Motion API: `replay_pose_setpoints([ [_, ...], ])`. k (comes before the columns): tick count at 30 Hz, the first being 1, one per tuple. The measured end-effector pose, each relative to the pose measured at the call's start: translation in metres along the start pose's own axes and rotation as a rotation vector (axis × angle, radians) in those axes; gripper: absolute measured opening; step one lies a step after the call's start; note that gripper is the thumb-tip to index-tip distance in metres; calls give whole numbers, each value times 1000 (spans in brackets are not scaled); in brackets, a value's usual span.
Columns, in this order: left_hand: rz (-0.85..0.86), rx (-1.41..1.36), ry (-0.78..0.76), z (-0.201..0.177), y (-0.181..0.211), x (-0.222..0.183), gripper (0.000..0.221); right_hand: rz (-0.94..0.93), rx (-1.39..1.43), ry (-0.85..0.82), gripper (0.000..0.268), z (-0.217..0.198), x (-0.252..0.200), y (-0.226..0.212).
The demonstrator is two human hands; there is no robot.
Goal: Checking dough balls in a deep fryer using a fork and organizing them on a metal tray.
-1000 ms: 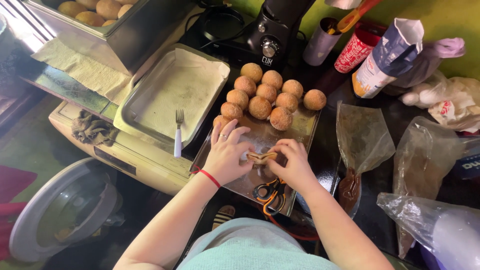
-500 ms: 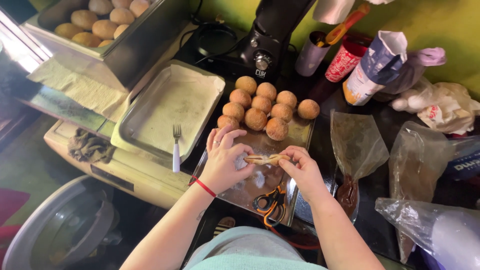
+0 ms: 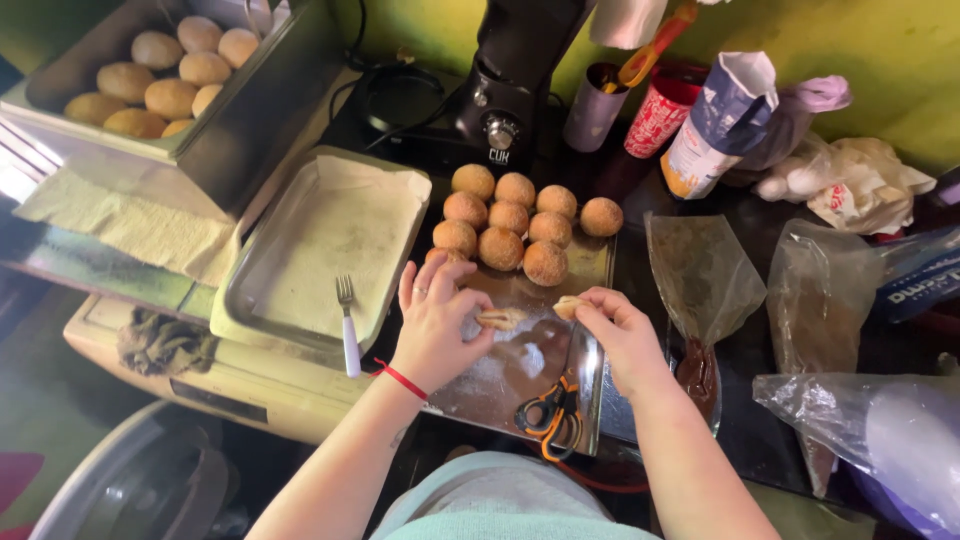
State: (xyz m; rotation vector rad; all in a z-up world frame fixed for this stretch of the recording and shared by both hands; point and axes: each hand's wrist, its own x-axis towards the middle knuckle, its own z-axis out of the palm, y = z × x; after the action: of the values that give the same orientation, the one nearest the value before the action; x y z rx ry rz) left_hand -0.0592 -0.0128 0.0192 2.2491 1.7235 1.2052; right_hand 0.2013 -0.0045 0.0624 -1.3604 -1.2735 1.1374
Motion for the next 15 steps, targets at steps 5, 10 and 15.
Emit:
replay_pose_setpoints([
  [5, 161, 99, -22, 17, -5, -7, 38, 5, 209, 32, 16, 4, -27, -58],
  [10, 240, 261, -210, 22, 4, -7, 22, -294, 383, -627, 41, 1, -98, -173],
  [15, 221, 201, -348, 8, 10, -9, 35, -1807, 884, -1480, 39, 5, 41, 81],
])
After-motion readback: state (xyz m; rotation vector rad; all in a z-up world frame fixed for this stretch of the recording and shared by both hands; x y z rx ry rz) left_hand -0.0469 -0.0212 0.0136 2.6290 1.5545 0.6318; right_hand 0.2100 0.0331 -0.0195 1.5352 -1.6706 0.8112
